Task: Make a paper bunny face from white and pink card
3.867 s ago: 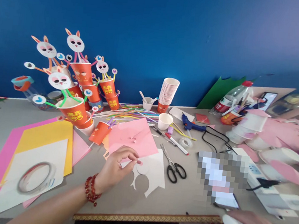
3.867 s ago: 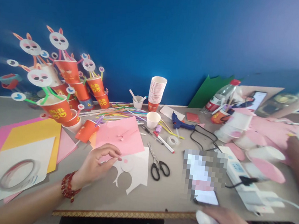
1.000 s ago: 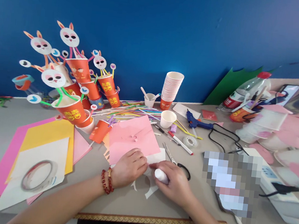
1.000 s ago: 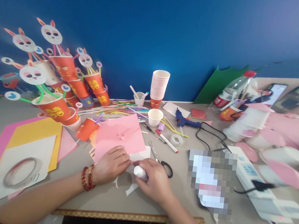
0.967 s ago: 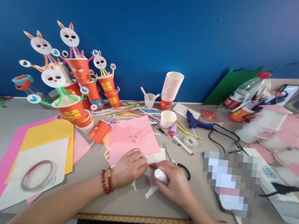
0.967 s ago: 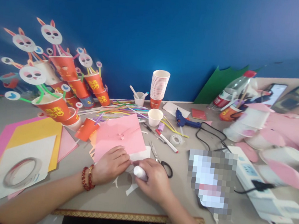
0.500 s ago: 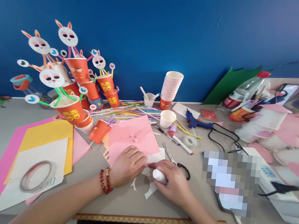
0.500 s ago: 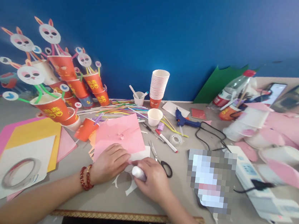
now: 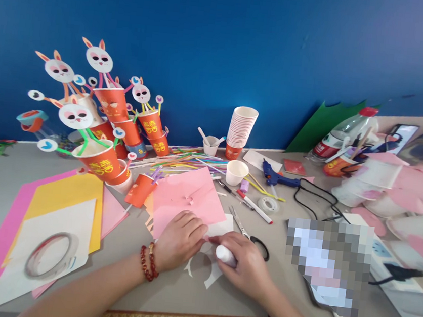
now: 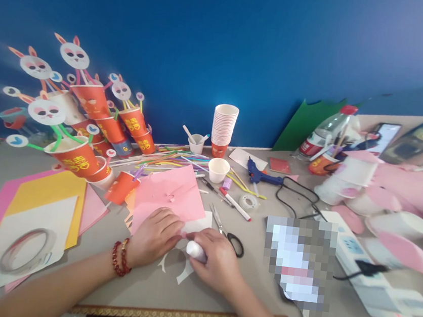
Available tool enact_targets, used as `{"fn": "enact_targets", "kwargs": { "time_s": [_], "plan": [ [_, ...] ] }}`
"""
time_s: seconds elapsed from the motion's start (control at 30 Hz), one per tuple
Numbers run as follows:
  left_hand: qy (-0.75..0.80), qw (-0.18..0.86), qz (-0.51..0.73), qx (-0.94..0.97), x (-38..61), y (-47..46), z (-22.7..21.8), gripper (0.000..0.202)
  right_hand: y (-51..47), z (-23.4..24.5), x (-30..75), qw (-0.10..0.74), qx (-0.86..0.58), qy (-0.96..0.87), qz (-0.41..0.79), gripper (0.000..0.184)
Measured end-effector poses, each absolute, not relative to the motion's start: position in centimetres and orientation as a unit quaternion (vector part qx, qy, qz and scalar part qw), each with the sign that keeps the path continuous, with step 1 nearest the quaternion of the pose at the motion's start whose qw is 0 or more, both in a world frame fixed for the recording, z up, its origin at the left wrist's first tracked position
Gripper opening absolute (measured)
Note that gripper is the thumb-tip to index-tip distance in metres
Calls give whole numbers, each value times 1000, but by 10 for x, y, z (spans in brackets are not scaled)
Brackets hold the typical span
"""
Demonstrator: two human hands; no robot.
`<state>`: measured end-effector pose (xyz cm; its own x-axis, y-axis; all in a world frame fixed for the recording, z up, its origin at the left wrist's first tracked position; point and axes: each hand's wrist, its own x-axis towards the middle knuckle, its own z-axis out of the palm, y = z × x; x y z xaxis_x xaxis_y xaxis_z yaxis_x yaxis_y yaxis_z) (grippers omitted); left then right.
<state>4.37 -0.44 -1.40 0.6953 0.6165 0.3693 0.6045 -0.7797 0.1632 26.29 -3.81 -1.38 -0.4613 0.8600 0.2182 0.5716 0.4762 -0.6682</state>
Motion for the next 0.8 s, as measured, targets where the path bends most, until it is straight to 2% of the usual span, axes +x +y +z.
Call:
{"fn": "enact_targets", "kwargs": {
  "time_s": [0.4, 0.57, 0.8],
  "plan": [
    [330, 40, 215, 918, 40, -6, -12, 13, -38, -14, 262, 268, -443, -814, 263, 37],
    [281, 28, 213, 935, 36, -7, -14, 22, -38, -16, 263, 271, -444, -813, 260, 37],
    [257, 0, 182, 949, 35, -8, -13, 22, -37, -17, 263, 269, -450, -809, 267, 40]
  ]
}}
